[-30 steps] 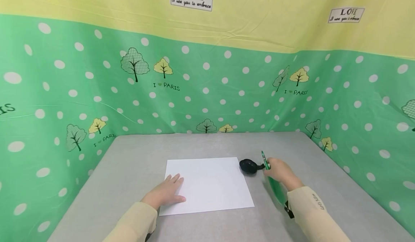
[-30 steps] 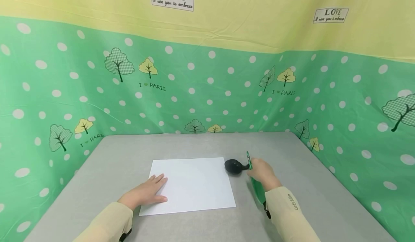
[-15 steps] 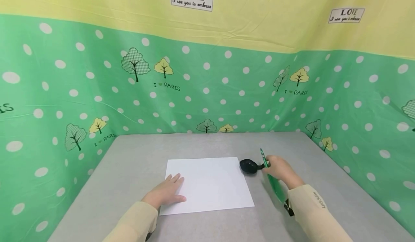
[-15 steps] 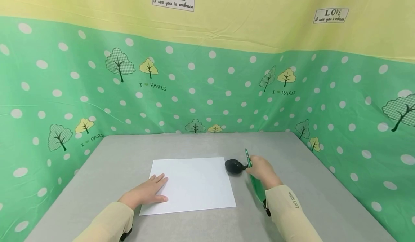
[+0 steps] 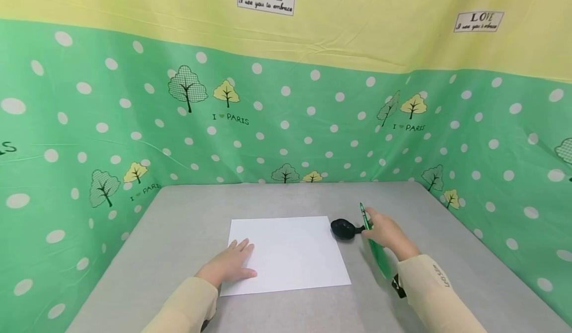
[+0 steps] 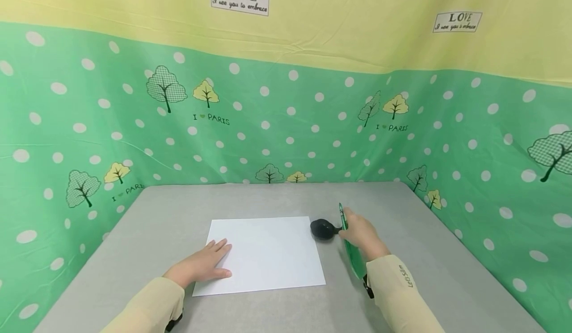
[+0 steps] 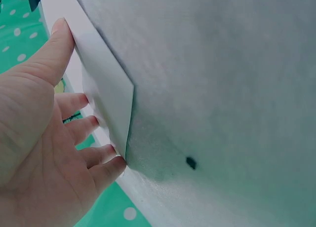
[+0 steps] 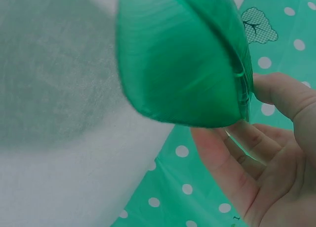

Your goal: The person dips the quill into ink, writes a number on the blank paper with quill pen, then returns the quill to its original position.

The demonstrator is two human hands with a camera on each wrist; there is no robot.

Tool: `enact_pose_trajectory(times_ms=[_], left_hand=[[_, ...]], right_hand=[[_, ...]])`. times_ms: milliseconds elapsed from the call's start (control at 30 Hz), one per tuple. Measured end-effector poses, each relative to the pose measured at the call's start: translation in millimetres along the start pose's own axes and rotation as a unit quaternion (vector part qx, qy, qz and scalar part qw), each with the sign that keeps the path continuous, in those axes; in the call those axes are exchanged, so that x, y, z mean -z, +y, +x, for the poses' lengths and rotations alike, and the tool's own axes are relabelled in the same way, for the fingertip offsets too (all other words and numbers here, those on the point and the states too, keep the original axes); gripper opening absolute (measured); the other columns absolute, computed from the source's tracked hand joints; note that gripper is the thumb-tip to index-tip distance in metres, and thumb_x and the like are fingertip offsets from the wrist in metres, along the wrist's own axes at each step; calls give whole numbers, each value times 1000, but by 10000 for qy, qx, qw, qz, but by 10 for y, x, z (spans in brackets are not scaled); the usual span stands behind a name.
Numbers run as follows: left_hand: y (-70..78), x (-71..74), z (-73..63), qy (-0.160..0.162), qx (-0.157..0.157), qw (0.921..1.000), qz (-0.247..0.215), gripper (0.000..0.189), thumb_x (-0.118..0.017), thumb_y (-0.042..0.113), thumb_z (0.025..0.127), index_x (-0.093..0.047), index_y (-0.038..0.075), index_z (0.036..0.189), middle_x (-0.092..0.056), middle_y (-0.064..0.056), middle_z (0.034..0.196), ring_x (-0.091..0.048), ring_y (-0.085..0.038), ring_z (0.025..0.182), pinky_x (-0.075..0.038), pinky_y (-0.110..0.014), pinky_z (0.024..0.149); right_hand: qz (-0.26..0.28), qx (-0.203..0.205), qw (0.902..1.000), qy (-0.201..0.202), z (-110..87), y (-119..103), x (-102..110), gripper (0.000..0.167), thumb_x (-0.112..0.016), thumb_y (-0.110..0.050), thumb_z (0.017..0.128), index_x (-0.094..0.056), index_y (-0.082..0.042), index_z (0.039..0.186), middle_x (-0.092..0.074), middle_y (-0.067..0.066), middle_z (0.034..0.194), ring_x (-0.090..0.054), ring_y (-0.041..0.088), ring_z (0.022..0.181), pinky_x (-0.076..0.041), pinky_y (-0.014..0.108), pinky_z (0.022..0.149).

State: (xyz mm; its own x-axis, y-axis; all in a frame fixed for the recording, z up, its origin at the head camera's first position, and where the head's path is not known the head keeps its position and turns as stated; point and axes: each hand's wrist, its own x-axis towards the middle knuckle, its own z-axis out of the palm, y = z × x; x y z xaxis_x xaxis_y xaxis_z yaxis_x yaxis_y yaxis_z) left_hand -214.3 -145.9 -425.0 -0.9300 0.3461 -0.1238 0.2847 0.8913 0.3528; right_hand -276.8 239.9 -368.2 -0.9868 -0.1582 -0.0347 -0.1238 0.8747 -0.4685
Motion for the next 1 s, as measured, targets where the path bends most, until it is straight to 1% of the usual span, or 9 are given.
enact_pose_trajectory(times_ms=[100,233,433,500,567,667,800,867,1000], left_hand=[[-2,-3,2,10,-17,10000,22,72,-67,37,82,-41,-6,133,-32,-25,141,-21,-48,129,-22,-55,104],[-9,-9,4,18,-36,10000,32,73,-67,38,81,-41,-6,133,-32,-25,141,-21,-48,129,-22,-56,104],[-10,-8,2,26,-50,10000,-14,72,-68,37,81,-41,-7,133,-32,-25,141,-21,-49,129,-22,-56,104],[-8,-6,0,21,-42,10000,-24,73,-67,37,82,-41,-7,133,-32,-25,141,-21,-48,129,-22,-56,104],[-8,-6,1,17,-31,10000,-18,73,-67,37,82,-41,-7,133,-32,-25,141,-21,-48,129,-21,-56,104],[-8,-6,4,16,-14,10000,7,73,-67,37,81,-41,-6,134,-31,-24,141,-21,-48,129,-21,-55,104],[-13,-11,9,20,7,10000,24,74,-67,38,81,-41,-6,134,-32,-24,142,-21,-47,130,-21,-55,104],[-15,-13,9,18,9,10000,10,74,-68,38,81,-41,-6,134,-32,-24,142,-21,-47,130,-21,-55,104],[-14,-14,8,24,-26,10000,1,73,-68,37,81,-41,-6,134,-32,-25,141,-21,-48,129,-22,-55,104]], right_hand=[[71,94,9999,-2,-14,0,-6,70,-62,-4,83,-24,2,142,-49,34,117,-53,19,62,-46,29,49],[124,197,9997,17,-31,2,-9,68,-62,-4,84,-27,-3,143,-50,33,115,-50,18,54,-44,29,46],[253,234,9994,16,-44,7,-9,55,-62,-4,86,-42,-4,137,-52,28,114,-43,14,44,-44,29,43],[297,224,9993,12,-51,1,-8,52,-62,-4,85,-45,-4,135,-53,27,113,-45,14,45,-46,29,43],[270,226,9994,16,-54,0,-12,50,-62,-4,85,-47,-2,133,-54,25,111,-49,14,50,-48,30,44],[349,193,9992,52,-65,-10,-17,44,-64,-3,84,-52,0,127,-56,21,101,-53,16,59,-51,31,47],[683,248,9973,93,-67,-16,-26,33,-64,-2,82,-57,1,114,-54,14,88,-55,18,61,-54,35,49],[922,262,9953,104,-64,-17,-31,30,-64,-2,82,-57,1,111,-53,13,87,-55,18,60,-54,37,51],[1193,232,9925,137,-60,-17,-31,29,-64,-2,82,-56,0,110,-53,14,91,-56,19,61,-55,38,53]])
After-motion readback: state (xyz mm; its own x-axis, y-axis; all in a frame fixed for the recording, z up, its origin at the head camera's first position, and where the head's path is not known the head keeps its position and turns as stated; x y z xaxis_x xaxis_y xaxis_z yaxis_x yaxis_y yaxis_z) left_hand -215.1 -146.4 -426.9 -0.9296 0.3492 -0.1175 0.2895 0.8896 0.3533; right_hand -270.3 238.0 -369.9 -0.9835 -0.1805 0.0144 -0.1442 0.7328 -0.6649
